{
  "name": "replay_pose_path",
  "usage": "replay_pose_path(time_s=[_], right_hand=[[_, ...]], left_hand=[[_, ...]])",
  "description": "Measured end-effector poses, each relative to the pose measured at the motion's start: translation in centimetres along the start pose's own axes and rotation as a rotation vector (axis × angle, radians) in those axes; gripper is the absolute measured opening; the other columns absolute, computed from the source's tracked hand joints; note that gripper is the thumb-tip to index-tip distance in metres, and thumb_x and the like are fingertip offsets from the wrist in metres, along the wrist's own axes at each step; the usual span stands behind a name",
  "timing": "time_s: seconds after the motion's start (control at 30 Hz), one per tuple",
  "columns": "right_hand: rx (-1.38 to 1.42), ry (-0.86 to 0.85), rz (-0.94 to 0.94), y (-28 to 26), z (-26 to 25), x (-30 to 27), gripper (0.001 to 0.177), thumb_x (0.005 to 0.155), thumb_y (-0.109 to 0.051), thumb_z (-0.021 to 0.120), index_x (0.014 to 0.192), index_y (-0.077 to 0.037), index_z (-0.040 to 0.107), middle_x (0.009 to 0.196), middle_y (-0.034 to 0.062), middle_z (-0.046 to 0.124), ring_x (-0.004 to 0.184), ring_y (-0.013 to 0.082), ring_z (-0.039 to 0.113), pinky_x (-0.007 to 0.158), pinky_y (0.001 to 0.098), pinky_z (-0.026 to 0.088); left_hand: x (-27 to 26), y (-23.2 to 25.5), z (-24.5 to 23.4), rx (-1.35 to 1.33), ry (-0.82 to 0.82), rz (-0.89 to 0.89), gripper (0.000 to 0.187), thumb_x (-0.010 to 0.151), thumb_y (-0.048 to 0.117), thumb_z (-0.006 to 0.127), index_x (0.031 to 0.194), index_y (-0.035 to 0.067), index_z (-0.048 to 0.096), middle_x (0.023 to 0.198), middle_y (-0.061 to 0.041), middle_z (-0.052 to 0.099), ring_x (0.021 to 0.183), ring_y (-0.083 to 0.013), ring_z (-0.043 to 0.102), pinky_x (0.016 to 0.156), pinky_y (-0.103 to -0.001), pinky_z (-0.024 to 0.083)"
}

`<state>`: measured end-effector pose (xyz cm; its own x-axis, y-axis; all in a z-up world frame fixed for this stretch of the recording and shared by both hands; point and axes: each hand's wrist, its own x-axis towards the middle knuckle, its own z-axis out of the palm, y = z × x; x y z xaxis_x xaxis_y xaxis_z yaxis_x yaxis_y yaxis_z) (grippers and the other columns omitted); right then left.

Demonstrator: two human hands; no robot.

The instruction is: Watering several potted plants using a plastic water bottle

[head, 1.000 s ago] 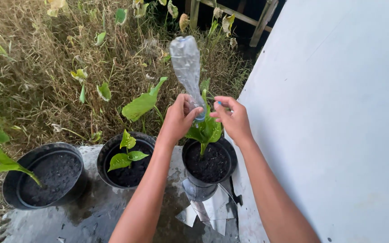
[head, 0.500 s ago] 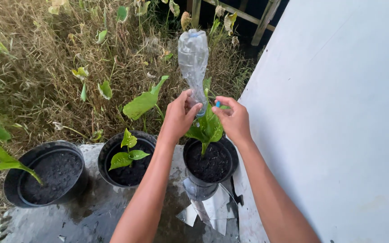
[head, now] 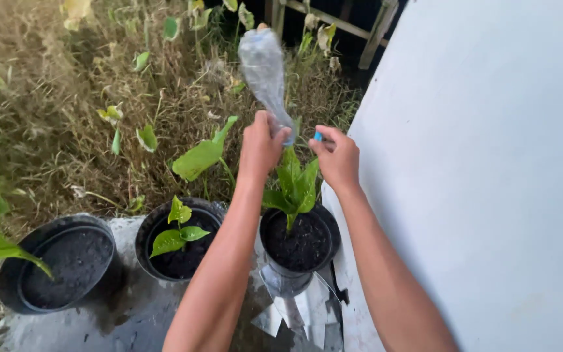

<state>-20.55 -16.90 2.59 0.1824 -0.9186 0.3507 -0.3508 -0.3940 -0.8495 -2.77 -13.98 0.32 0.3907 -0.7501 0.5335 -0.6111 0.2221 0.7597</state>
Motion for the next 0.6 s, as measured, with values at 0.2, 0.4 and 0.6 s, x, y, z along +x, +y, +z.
replay_pose_path(time_s=[0.2,0.4,0.6], right_hand=[[-0.020,-0.031,0.062,2.3,0.2,-1.5,0.036,0.091,-0.018,0.078,0.126,-0.009,0.072,0.124,0.0186,0.072,0.100,0.0280,0.075,0.079,0.0386,0.063],[-0.068,0.017,-0.116,1.0,0.2,-2.6,0.032,0.095,-0.011,0.074,0.125,-0.004,0.071,0.123,0.0212,0.070,0.106,0.0330,0.073,0.083,0.0386,0.062],[-0.145,-0.127,-0.217,0.7,1.1,-4.9,0.028,0.096,-0.013,0.074,0.124,-0.006,0.072,0.118,0.0211,0.070,0.098,0.0328,0.074,0.083,0.0401,0.063]], left_hand=[[-2.8,-0.1,-1.3,-0.011,-0.113,0.015,0.039,0.083,0.030,0.085,0.090,0.006,0.055,0.072,-0.018,0.067,0.079,-0.0433,0.070,0.070,-0.052,0.053],[-2.7,1.2,-2.7,-0.012,-0.148,0.095,0.033,0.086,0.028,0.083,0.089,0.005,0.059,0.071,-0.018,0.066,0.077,-0.0429,0.069,0.069,-0.049,0.053],[-3.9,0.8,-3.9,-0.009,-0.137,0.071,0.028,0.085,0.028,0.084,0.090,0.007,0.067,0.073,-0.015,0.070,0.078,-0.0400,0.071,0.071,-0.050,0.055]])
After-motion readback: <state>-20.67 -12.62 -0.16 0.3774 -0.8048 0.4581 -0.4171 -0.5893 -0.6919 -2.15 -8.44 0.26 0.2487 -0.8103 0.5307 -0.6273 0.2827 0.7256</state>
